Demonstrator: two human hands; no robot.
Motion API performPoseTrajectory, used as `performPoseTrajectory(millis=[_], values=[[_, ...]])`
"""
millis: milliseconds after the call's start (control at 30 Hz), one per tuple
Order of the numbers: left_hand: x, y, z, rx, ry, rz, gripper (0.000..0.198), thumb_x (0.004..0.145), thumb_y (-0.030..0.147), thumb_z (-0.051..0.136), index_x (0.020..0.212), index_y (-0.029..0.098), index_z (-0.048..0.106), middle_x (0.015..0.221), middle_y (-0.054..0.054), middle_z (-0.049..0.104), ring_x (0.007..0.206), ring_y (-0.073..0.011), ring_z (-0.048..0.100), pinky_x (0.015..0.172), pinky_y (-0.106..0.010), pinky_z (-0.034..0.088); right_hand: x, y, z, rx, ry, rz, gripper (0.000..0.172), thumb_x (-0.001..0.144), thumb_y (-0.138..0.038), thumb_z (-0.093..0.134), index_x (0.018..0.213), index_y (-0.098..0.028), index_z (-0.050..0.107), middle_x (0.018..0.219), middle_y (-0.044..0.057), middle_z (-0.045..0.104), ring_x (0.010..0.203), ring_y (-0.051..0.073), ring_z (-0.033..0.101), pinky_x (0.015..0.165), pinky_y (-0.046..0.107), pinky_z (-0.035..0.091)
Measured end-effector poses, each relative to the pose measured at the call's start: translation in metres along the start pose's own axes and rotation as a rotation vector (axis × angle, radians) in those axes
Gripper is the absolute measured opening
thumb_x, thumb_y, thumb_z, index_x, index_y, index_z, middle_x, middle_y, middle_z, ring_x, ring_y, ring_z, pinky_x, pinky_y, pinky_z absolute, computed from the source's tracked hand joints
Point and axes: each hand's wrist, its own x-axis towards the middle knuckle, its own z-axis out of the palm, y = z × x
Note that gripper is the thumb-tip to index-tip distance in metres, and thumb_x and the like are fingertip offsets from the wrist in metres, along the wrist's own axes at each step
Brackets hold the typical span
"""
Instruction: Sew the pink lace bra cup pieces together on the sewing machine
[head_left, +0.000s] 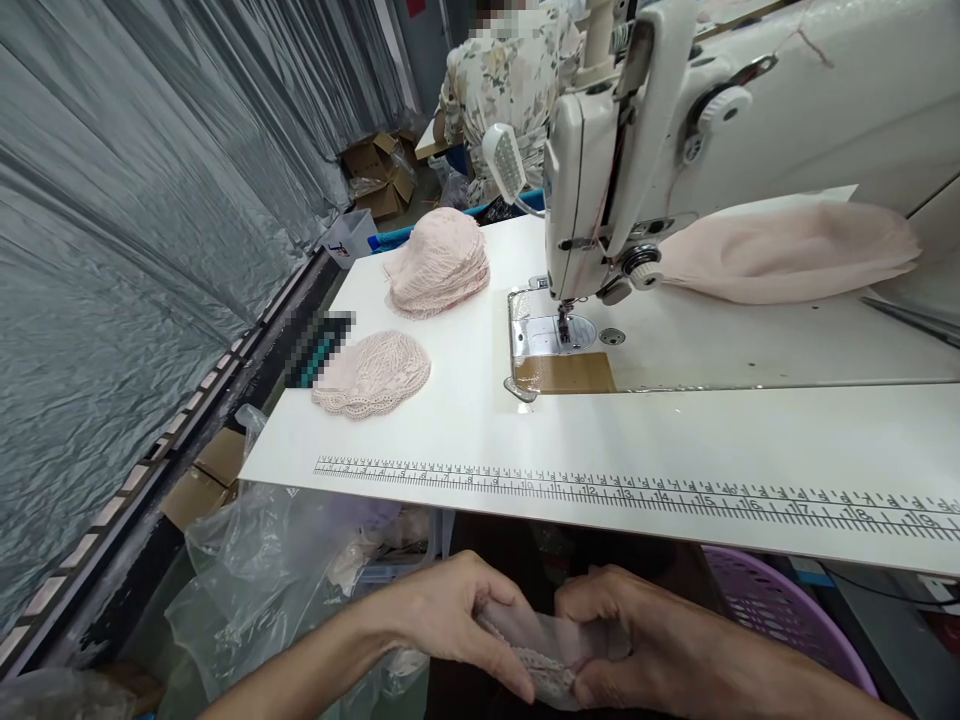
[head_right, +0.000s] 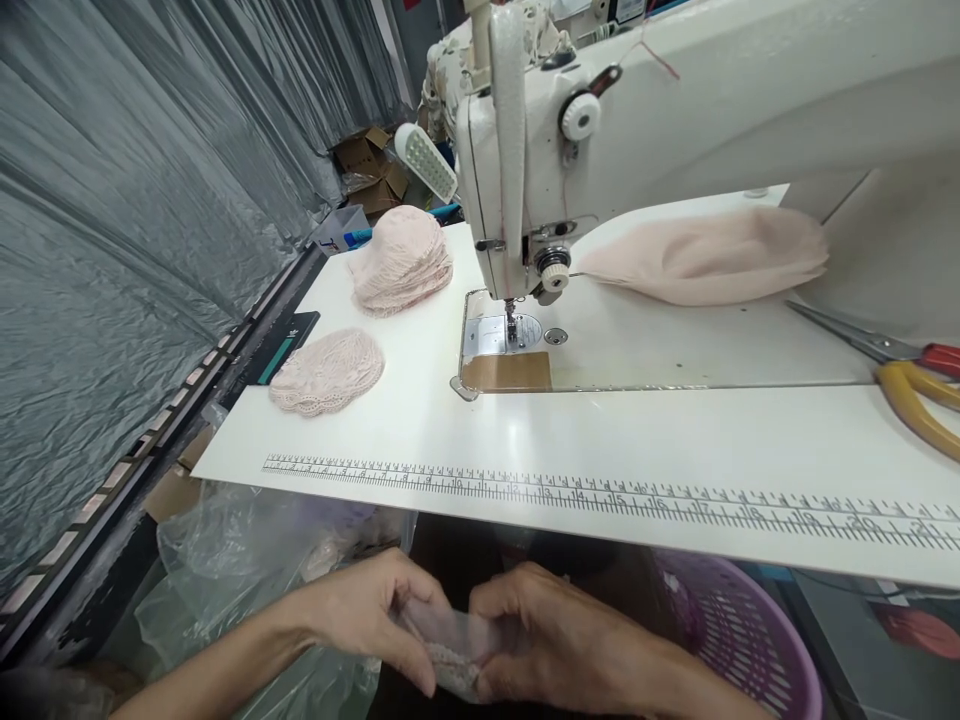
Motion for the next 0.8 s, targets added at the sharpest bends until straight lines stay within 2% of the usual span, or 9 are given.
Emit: performPoseTrajectory(millis=[133, 233, 333, 467, 633, 800], values=[[0.009, 0.003, 0.007, 0.073, -0.023, -0.031, 0.042, 0.056, 0.049, 0.078, 0.085, 0.019, 0.074, 0.077, -0.001, 0.071, 0.072, -0.0150, 0.064, 0.068, -0.019, 0.048, 0.003, 0.004, 0.000, 0.037, -0.015, 0.035, 0.012, 0.067, -0.014, 0.065, 0.062, -0.016, 0.054, 0.057, -0.008, 0.046, 0.057, 0.007, 0.043, 0.051, 0.017, 0.029], [0.011, 0.002, 0.008, 0.022, -0.041, -0.031, 0.045, 0.055, 0.052, 0.077, 0.085, 0.019, 0.075, 0.073, 0.000, 0.071, 0.070, -0.0145, 0.065, 0.069, -0.019, 0.049, 0.000, 0.004, -0.005, 0.098, -0.037, 0.062, 0.007, 0.068, -0.019, 0.066, 0.068, -0.014, 0.062, 0.062, -0.005, 0.054, 0.061, 0.009, 0.049, 0.054, 0.018, 0.035], [0.009, 0.000, 0.005, 0.002, -0.035, -0.028, 0.041, 0.054, 0.049, 0.079, 0.082, 0.019, 0.075, 0.072, 0.000, 0.071, 0.070, -0.0150, 0.066, 0.071, -0.020, 0.050, -0.005, 0.002, -0.012, 0.162, -0.074, 0.077, 0.009, 0.069, -0.021, 0.066, 0.073, -0.014, 0.068, 0.067, -0.002, 0.059, 0.067, 0.011, 0.056, 0.061, 0.020, 0.042], [0.003, -0.005, 0.001, -0.052, -0.040, -0.061, 0.034, 0.055, 0.042, 0.080, 0.080, 0.019, 0.075, 0.069, 0.000, 0.070, 0.067, -0.0152, 0.066, 0.070, -0.022, 0.051, -0.009, 0.003, -0.017, 0.212, -0.094, 0.086, 0.012, 0.070, -0.022, 0.064, 0.076, -0.015, 0.072, 0.072, 0.000, 0.063, 0.071, 0.013, 0.059, 0.065, 0.021, 0.044], [0.001, -0.011, -0.002, -0.054, -0.014, -0.040, 0.027, 0.057, 0.034, 0.081, 0.078, 0.019, 0.075, 0.067, 0.001, 0.070, 0.063, -0.0121, 0.064, 0.067, -0.020, 0.050, -0.007, 0.010, -0.015, 0.253, -0.139, 0.081, 0.024, 0.065, -0.032, 0.073, 0.081, -0.014, 0.072, 0.069, 0.000, 0.063, 0.066, 0.013, 0.060, 0.060, 0.021, 0.045], [0.000, -0.010, -0.001, -0.048, 0.040, -0.054, 0.025, 0.057, 0.034, 0.081, 0.075, 0.018, 0.075, 0.063, 0.000, 0.068, 0.058, -0.0110, 0.062, 0.062, -0.019, 0.050, -0.007, 0.008, -0.011, 0.139, -0.091, 0.087, 0.032, 0.060, -0.037, 0.079, 0.080, -0.013, 0.071, 0.068, -0.002, 0.061, 0.061, 0.010, 0.053, 0.052, 0.017, 0.037]])
